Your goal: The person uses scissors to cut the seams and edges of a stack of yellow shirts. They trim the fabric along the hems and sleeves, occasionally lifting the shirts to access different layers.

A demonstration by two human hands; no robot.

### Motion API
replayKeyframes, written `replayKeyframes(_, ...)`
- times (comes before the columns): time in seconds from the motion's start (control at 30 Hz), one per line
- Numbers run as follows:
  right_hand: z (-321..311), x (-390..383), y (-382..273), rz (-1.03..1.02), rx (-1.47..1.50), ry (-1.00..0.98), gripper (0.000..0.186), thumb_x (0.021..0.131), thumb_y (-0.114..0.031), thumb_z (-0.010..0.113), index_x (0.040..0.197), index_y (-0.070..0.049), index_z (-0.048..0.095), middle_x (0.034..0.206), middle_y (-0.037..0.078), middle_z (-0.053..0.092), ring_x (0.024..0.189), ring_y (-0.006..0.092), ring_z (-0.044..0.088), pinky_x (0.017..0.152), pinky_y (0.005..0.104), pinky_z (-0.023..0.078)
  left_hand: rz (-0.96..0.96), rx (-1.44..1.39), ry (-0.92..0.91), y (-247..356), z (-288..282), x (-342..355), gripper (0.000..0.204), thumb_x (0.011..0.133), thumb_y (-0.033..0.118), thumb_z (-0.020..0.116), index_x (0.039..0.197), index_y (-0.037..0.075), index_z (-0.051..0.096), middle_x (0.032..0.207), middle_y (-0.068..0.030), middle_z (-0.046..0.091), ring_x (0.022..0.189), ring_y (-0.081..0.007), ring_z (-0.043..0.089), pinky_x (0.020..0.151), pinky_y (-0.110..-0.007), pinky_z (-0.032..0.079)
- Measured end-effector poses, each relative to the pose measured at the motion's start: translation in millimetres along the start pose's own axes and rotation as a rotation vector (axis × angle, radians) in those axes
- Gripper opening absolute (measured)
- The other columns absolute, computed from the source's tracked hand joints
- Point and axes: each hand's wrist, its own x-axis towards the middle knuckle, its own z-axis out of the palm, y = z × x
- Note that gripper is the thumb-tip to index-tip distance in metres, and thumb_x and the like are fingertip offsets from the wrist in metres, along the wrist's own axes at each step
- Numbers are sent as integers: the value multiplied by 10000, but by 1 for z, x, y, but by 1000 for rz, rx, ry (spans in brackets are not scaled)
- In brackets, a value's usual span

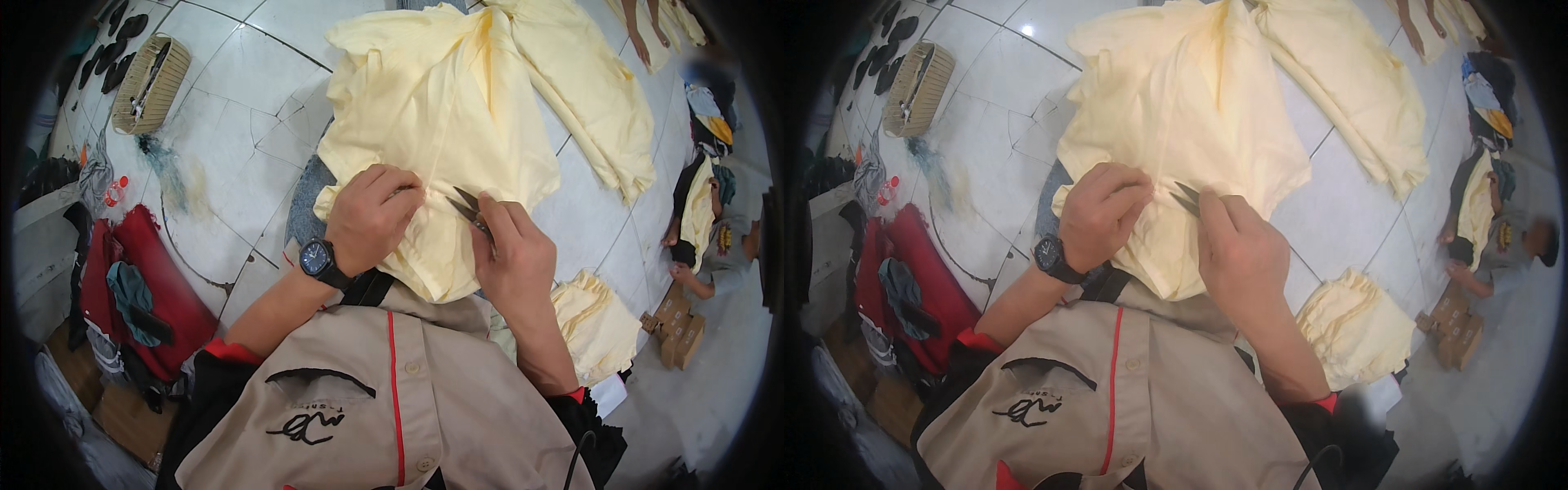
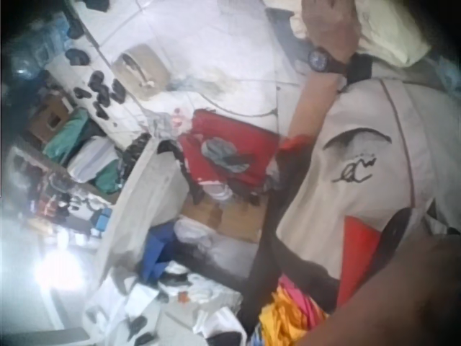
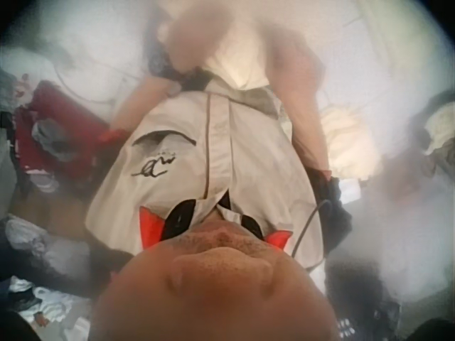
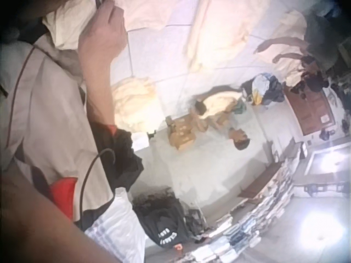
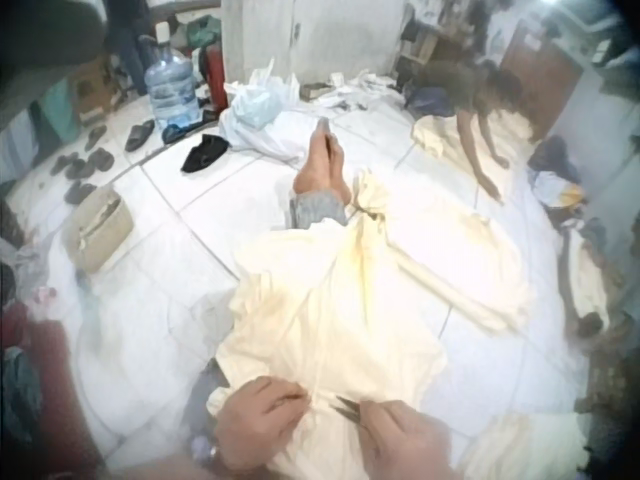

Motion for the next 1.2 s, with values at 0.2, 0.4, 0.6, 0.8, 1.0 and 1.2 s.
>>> replayKeyframes(0.2,1,-1,2,-103,-137,15,390,789,-2,810,1171,-34,739,956,79,713,764,259,700,633,353,552,-18,-7,5,1,0,0,167,812,-37,772,954,9,698,1000,-115,725,933,-321,685,808,-408,564)
replayKeyframes(0.4,7,-2,0,-177,-190,3,395,791,-29,721,1184,6,719,889,63,638,742,216,657,601,339,520,-22,-16,1,3,-1,-2,162,823,-43,752,964,7,692,1035,-127,743,981,-334,697,848,-416,572)
replayKeyframes(0.6,5,-2,-1,-218,-199,-15,432,778,-39,674,1203,30,704,868,64,603,724,203,625,589,336,505,-45,-26,-6,5,-3,-3,163,828,-41,743,974,8,690,1052,-134,753,1024,-342,711,878,-422,580)
replayKeyframes(0.8,9,-4,-5,-207,-222,22,430,777,-42,672,1200,28,709,854,62,586,725,201,617,590,327,504,-52,-19,-11,7,-4,-3,152,837,-28,742,973,14,691,1055,-134,758,1048,-343,719,893,-420,585)
replayKeyframes(1.0,17,-7,-8,-176,-266,76,433,770,-46,677,1196,26,708,860,59,588,718,204,610,581,318,500,-46,-17,-12,8,-5,-4,150,839,-23,743,975,13,691,1063,-135,758,1062,-346,718,898,-427,587)
replayKeyframes(1.2,28,-6,-9,-190,-300,145,417,773,-53,677,1180,28,713,887,55,612,718,195,601,577,307,492,-30,-7,-37,9,-6,-3,159,836,-30,737,981,10,689,1086,-140,754,1075,-354,716,905,-435,587)
